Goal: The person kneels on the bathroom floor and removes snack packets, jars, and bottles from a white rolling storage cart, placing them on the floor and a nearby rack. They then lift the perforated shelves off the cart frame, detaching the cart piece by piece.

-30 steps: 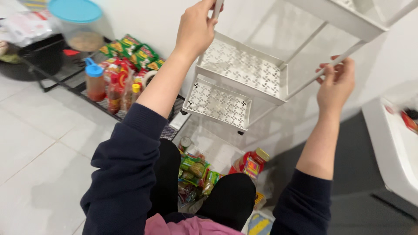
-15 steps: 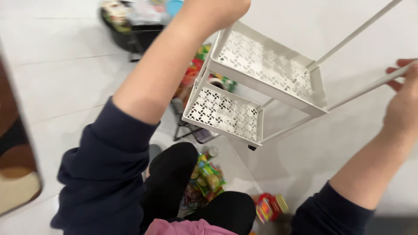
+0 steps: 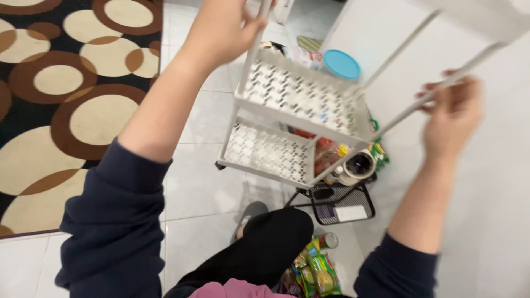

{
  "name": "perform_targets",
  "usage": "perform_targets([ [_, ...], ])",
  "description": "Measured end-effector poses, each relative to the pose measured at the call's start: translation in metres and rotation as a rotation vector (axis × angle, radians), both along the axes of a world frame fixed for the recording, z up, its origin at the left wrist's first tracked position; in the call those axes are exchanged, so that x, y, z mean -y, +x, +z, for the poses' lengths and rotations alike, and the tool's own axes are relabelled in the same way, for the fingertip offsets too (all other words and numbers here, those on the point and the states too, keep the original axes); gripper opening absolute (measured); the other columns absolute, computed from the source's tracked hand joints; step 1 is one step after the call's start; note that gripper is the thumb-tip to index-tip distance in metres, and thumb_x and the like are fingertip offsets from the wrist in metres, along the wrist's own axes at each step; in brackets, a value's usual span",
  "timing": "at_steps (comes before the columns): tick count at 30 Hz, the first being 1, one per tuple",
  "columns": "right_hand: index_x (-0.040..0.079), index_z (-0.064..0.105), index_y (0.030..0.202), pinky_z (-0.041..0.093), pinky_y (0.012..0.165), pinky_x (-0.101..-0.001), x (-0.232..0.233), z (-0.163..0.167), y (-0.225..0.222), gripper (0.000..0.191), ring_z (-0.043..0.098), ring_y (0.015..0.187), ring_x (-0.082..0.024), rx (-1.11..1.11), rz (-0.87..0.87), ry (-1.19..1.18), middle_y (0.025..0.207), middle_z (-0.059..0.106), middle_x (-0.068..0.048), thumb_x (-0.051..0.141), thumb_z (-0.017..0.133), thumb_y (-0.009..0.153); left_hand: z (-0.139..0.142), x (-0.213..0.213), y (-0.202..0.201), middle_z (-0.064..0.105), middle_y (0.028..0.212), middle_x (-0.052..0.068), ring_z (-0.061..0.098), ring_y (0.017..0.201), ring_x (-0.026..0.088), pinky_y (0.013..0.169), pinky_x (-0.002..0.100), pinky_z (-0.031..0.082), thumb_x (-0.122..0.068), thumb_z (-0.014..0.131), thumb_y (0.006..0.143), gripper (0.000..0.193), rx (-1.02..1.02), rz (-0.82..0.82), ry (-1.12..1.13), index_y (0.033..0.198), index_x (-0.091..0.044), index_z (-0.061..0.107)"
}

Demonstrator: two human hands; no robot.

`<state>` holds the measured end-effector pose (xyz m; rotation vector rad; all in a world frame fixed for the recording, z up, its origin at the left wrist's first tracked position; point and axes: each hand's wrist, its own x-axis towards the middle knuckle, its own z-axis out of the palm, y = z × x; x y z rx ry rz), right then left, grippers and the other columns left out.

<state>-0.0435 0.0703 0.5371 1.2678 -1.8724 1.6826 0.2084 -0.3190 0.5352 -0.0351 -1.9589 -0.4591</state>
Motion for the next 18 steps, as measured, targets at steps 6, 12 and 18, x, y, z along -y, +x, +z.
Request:
perform_targets([
  [6,0.003,0.056,0.126,0.059,0.090,-0.0309,0.081,-0.127,-0.051,0.020,0.072,0.105,-0.018,0.053,0.093,0.099,0.111,0.072,-0.009,-0.003,0.058,0.107,-0.092,0.022,0.017,0.075,0.110,0.013,0.078,0.084,0.026,0.070,0.036,0.058,0.001,0.075,0.087,0.031,0.241,-0.066,0.295,0.112,-0.001,0.059],
  [12,0.001,0.066,0.119,0.056,0.084,-0.0344,0.141,-0.253,-0.039,0.025,0.070,0.098,-0.020,-0.049,-0.210,0.370,0.109,0.073,-0.012,-0.003,0.071,0.094,-0.210,0.057,0.047,0.071,0.107,0.018,0.075,0.083,0.029,0.070,0.039,0.057,0.001,0.077,0.082,0.038,0.412,0.069,0.506,0.116,-0.002,0.060],
  [18,0.003,0.064,0.119,0.059,0.084,-0.0307,0.162,-0.346,-0.043,0.026,0.074,0.097,-0.015,0.335,-0.005,0.288,0.102,0.076,-0.006,-0.003,0.064,0.094,-0.319,0.049,0.039,0.071,0.109,0.018,0.076,0.086,0.029,0.074,0.037,0.059,0.002,0.075,0.082,0.036,0.448,0.063,0.639,0.115,-0.001,0.062],
])
